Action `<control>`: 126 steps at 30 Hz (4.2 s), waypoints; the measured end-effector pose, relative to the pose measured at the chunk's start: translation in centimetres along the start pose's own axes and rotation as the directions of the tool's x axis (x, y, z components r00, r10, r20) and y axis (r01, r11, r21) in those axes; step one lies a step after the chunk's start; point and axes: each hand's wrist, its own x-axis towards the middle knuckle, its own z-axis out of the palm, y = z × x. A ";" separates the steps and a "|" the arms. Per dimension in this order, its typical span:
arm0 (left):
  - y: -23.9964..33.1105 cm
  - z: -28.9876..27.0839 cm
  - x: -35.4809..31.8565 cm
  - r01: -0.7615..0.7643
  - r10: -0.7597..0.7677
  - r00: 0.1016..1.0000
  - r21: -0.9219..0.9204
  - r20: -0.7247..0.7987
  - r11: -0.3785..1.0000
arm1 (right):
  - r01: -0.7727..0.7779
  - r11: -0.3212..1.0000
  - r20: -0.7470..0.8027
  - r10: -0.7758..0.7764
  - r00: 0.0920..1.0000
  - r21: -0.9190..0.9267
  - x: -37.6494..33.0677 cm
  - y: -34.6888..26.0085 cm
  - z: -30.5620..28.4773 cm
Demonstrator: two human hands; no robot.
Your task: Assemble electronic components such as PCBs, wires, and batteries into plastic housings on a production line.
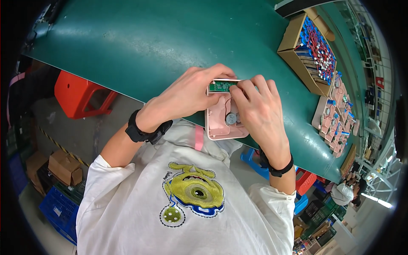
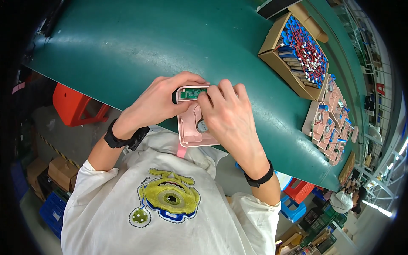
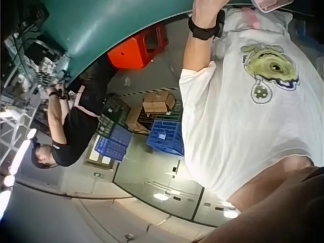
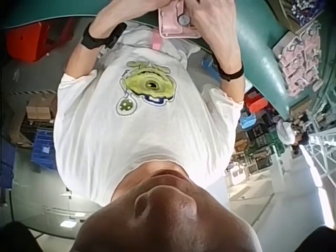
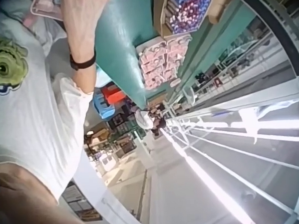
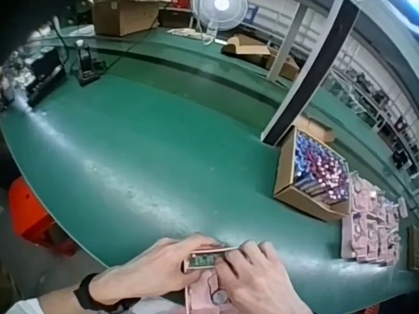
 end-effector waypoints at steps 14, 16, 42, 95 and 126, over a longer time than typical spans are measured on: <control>0.1 -0.1 0.2 0.024 -0.024 0.999 0.004 0.028 1.000 | -0.037 0.998 -0.011 0.036 0.999 -0.055 0.0 -0.4 0.8; 0.1 -0.1 0.2 0.025 -0.025 0.999 0.005 0.030 1.000 | -0.031 0.998 -0.004 0.031 1.000 -0.057 0.1 -0.3 0.8; 0.6 -0.2 0.2 -0.094 0.084 0.994 0.151 0.073 0.984 | -0.459 0.887 -0.043 0.461 0.886 0.050 1.2 -0.9 -0.1; 3.2 2.1 -2.1 -0.193 0.293 0.953 0.584 -0.081 0.789 | -0.563 0.774 0.127 0.552 0.824 0.289 -3.8 -2.7 -2.1; 3.3 -1.2 -0.8 -0.147 0.140 0.989 0.230 0.048 0.962 | -0.430 0.210 0.212 0.634 0.743 0.878 -5.5 1.3 3.3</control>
